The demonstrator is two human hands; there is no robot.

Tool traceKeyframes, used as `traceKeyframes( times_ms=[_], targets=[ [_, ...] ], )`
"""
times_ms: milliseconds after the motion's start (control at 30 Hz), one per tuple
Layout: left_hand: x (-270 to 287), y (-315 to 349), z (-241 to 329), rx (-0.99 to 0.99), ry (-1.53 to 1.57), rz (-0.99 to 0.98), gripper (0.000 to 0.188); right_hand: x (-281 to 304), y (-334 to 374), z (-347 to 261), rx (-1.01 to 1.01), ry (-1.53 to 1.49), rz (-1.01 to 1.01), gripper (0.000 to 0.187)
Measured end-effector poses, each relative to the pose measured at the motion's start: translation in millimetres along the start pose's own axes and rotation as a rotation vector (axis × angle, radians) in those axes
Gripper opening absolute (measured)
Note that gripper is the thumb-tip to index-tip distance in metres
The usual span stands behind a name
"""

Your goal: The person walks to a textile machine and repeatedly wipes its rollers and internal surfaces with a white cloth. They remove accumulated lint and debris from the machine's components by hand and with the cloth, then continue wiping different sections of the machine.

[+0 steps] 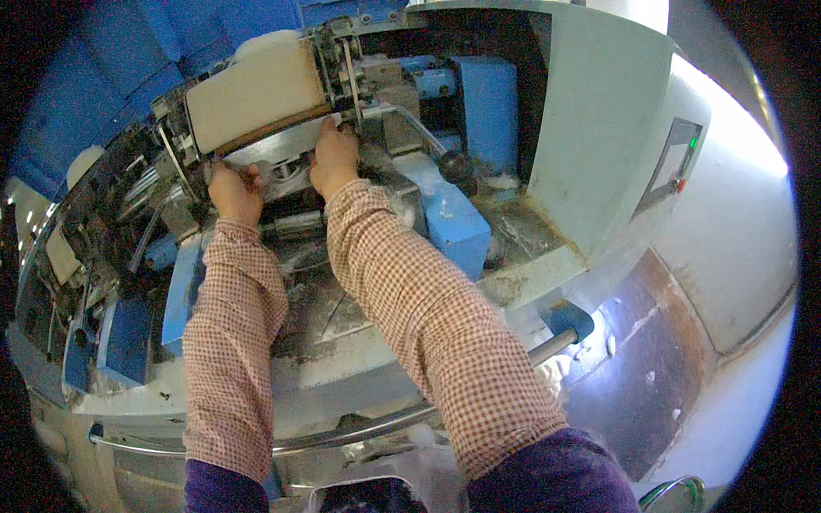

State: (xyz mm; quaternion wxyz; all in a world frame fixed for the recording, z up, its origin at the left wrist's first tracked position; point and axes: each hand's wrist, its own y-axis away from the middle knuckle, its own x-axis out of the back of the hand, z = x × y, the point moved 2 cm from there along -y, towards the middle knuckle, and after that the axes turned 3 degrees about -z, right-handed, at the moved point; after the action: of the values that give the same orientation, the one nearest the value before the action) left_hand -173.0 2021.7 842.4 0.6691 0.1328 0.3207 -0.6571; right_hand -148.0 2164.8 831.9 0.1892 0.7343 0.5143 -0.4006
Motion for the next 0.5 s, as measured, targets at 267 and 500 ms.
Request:
traceKeyframes(
  times_ms=[267,500],
  targets=[
    [-0.6,58.6,29.8,-0.144,-0.065,0.102,0.041,-10.5,47.3,-4.9,0.378,0.071,-0.156,0.023],
    [63.5,192.9,67.9,-0.013,0.009,-0.223,0.039,21.6,179.5,-62.9,0.188,-0.15,-0.483,0.03]
  ],
)
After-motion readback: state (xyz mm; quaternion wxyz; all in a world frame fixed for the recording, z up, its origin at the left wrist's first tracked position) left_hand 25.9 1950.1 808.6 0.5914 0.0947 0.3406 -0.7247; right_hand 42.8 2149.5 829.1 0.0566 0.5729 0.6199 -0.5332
